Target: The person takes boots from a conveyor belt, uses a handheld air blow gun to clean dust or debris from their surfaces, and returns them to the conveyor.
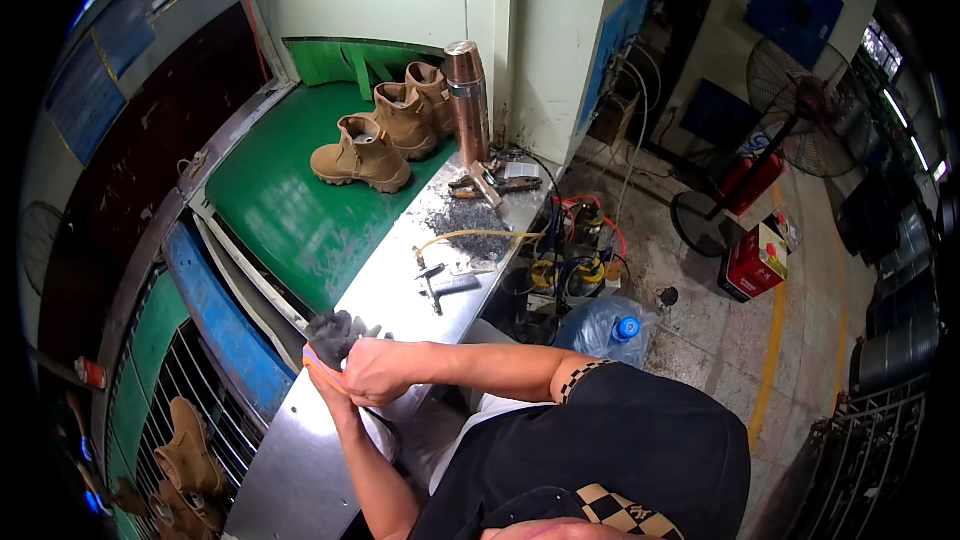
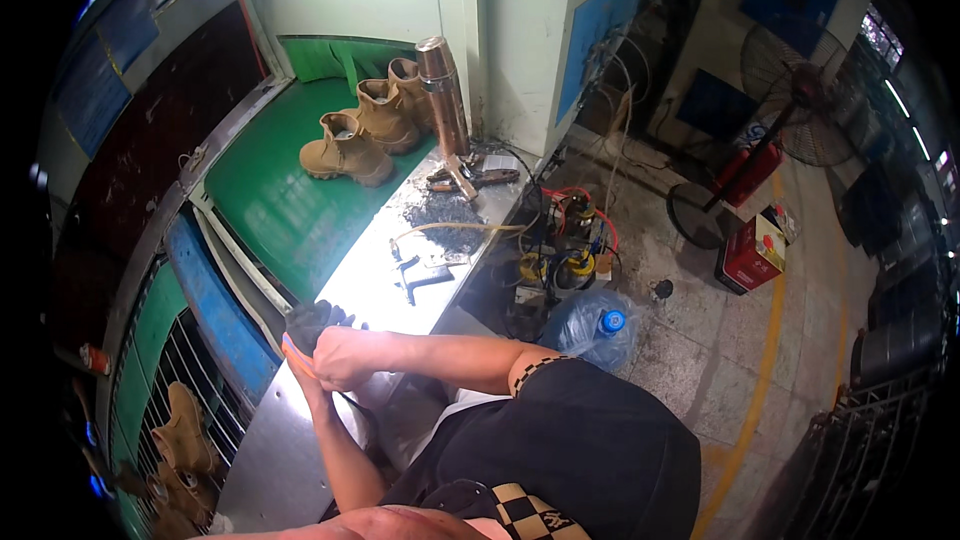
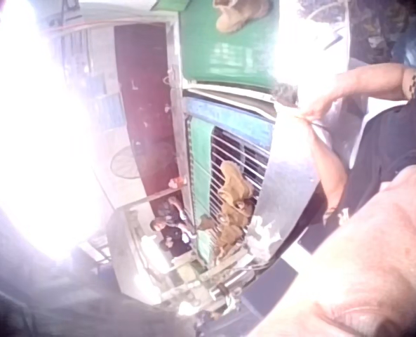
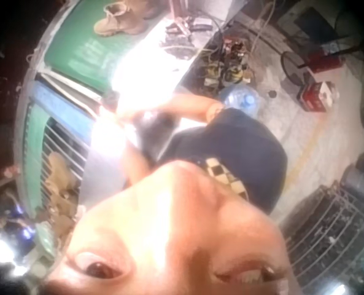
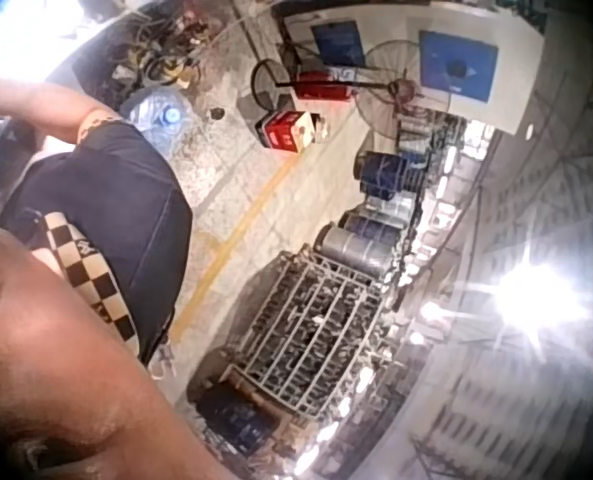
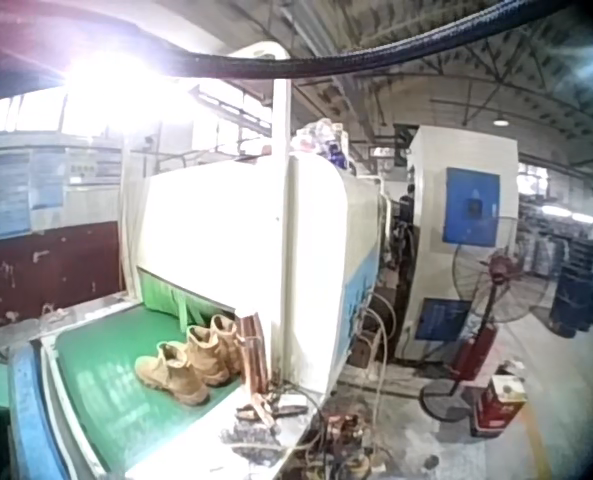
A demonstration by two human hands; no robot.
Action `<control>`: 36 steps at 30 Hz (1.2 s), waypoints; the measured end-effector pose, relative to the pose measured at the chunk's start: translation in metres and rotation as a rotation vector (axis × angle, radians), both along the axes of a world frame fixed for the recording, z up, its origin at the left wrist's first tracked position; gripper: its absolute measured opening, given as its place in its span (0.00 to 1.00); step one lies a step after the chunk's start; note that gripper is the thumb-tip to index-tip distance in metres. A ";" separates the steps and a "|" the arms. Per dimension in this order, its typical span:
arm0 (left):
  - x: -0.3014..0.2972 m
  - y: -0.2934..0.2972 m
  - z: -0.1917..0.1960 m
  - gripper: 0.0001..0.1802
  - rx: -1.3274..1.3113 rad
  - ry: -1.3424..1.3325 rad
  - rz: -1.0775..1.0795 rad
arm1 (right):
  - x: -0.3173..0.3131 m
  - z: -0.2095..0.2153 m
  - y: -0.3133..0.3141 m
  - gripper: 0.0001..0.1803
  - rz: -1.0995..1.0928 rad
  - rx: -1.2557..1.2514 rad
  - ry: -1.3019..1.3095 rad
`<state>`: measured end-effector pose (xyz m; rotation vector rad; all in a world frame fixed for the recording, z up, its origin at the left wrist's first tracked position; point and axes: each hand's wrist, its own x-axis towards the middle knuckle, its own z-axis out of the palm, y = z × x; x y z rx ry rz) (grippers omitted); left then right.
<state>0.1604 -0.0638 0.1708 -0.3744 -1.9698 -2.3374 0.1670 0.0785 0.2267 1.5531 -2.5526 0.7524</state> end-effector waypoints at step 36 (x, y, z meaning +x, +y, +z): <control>-0.026 -0.036 0.123 0.29 0.452 -0.219 0.069 | 0.019 0.023 -0.022 0.08 0.201 0.178 -0.015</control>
